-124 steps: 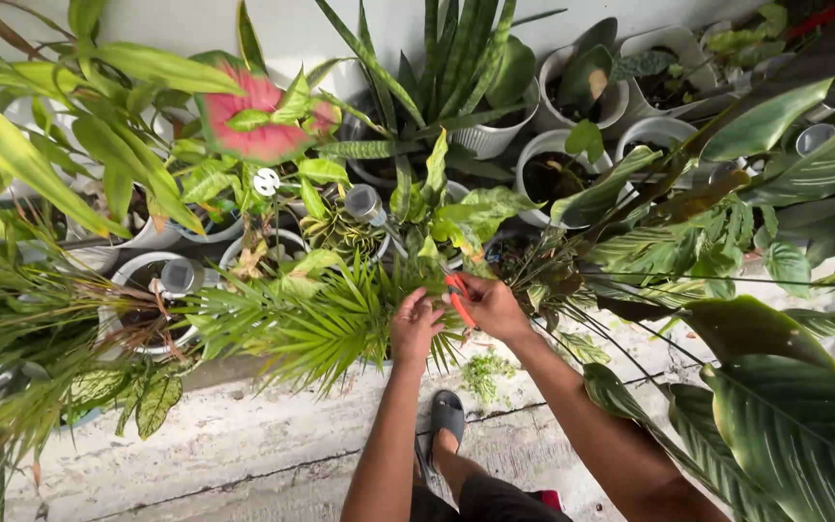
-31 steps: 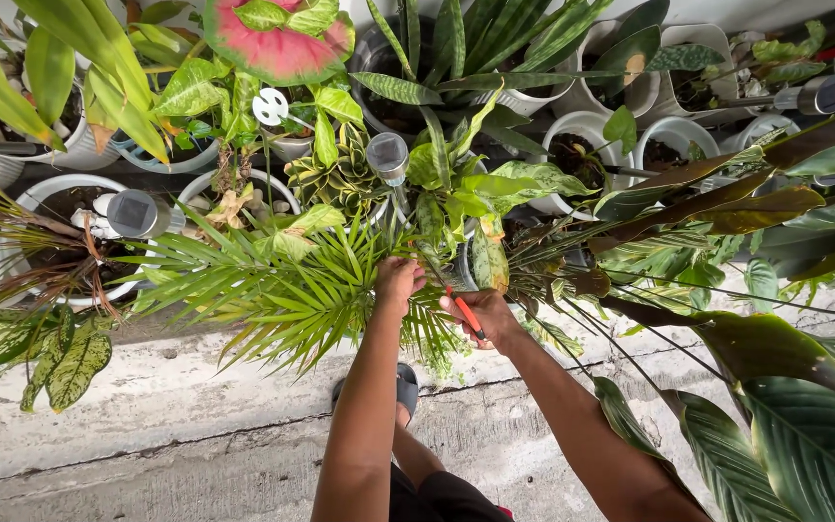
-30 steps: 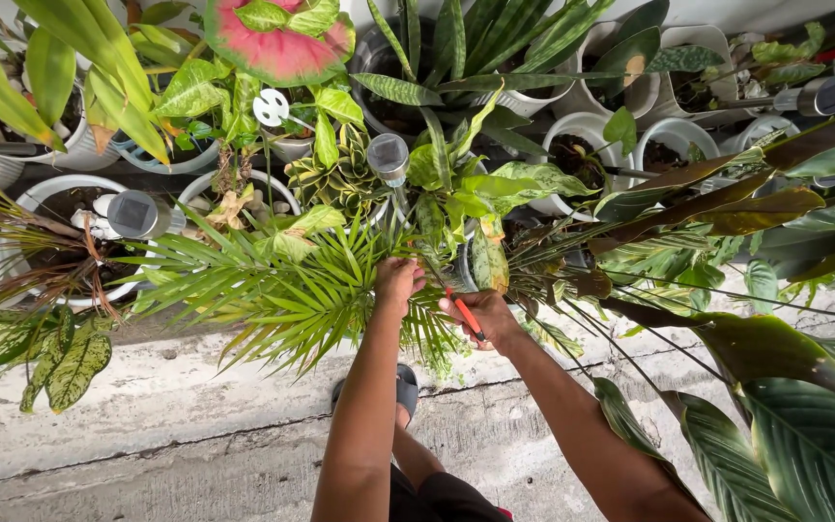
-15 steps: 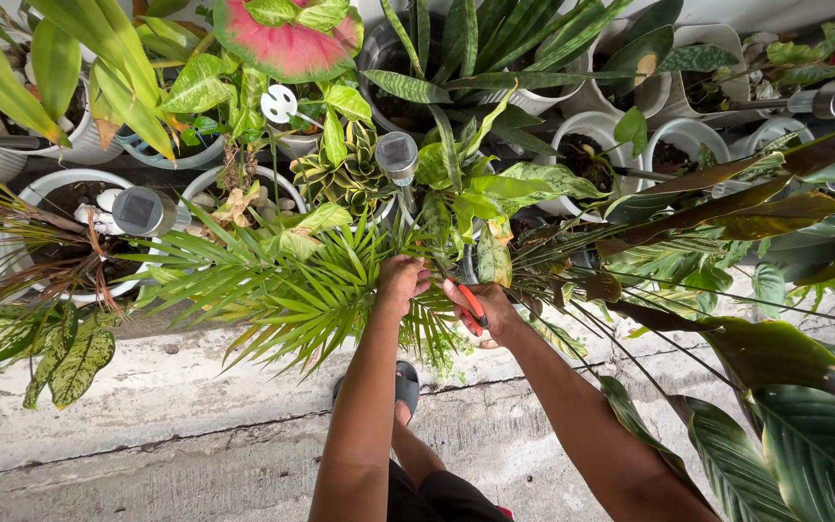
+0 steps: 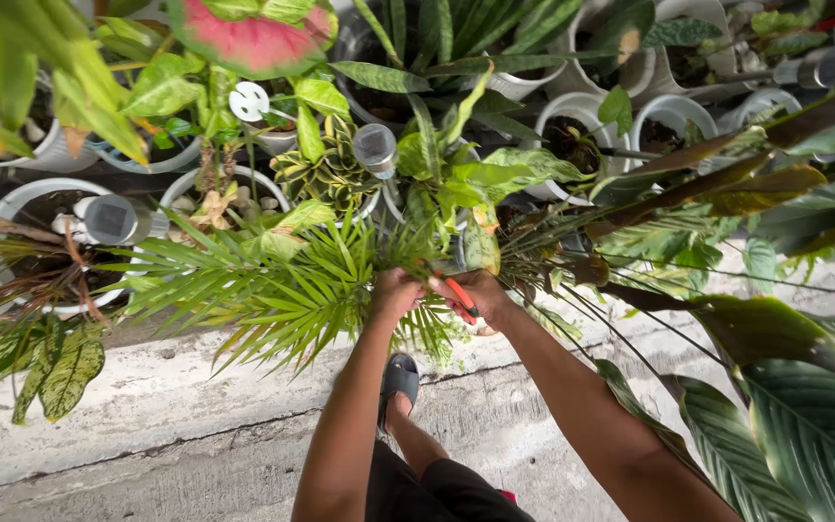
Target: Pruning various potted plants using garden shears to remove dry or overgrown leaves and stems.
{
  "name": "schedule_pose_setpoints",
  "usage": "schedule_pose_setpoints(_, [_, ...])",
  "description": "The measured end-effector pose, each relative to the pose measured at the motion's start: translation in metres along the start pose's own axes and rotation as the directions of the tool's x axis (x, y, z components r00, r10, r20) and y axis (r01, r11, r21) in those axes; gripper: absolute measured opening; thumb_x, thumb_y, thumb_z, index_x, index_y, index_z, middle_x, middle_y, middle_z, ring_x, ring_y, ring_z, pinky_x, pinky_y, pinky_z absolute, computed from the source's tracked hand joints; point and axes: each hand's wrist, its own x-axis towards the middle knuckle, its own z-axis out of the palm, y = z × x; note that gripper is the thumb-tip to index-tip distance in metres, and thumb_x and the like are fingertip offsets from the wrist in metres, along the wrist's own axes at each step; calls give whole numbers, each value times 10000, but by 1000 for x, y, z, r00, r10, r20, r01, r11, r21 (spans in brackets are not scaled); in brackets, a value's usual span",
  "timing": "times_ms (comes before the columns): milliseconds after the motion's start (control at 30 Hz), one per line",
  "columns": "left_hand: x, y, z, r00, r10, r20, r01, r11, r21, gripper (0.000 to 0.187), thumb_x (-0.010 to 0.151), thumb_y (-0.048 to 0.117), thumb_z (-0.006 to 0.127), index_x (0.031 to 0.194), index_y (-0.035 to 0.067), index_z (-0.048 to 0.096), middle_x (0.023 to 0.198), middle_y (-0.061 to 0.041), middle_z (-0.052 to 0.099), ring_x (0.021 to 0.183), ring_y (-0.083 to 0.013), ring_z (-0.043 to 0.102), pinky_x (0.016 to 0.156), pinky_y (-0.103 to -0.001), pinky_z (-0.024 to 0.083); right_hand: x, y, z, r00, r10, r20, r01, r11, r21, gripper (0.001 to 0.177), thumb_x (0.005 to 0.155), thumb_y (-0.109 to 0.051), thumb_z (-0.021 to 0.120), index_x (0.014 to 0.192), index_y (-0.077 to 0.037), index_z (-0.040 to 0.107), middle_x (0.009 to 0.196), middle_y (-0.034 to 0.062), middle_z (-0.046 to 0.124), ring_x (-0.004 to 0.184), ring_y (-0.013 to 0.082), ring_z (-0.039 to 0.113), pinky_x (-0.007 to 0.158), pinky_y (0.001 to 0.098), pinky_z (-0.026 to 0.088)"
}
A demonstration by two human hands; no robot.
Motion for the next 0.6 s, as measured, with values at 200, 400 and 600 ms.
schedule_pose_setpoints(200, [-67, -6, 57, 969, 245, -23, -209, 869, 448, 187, 890, 213, 686, 1035, 142, 780, 922, -137, 754, 850, -338, 734, 751, -452, 570, -71, -10, -4, 999, 33, -43, -48, 911, -411, 574, 761, -540, 809, 1216, -195, 752, 608, 23, 674, 465, 113, 571, 407, 269, 449])
schedule_pose_setpoints(400, [-38, -87, 118, 809, 571, 139, -575, 720, 389, 615, 780, -34, 595, 1385, -81, 497, 1137, -298, 647, 1010, -451, 676, 813, -490, 559, -96, 22, -30, 988, -126, -84, 81, 909, -408, 580, 814, -516, 817, 1227, -110, 794, 628, 12, 658, 523, 62, 531, 471, 234, 441])
schedule_pose_setpoints(600, [-59, -16, 92, 959, 285, 11, -285, 958, 38, 296, 970, 245, 694, 1141, 4, 713, 975, -157, 768, 841, -258, 755, 750, -402, 623, -119, 32, -48, 984, -104, -144, 92, 992, -83, 686, 753, -433, 873, 1300, -68, 678, 673, 14, 703, 515, 69, 553, 446, 242, 435])
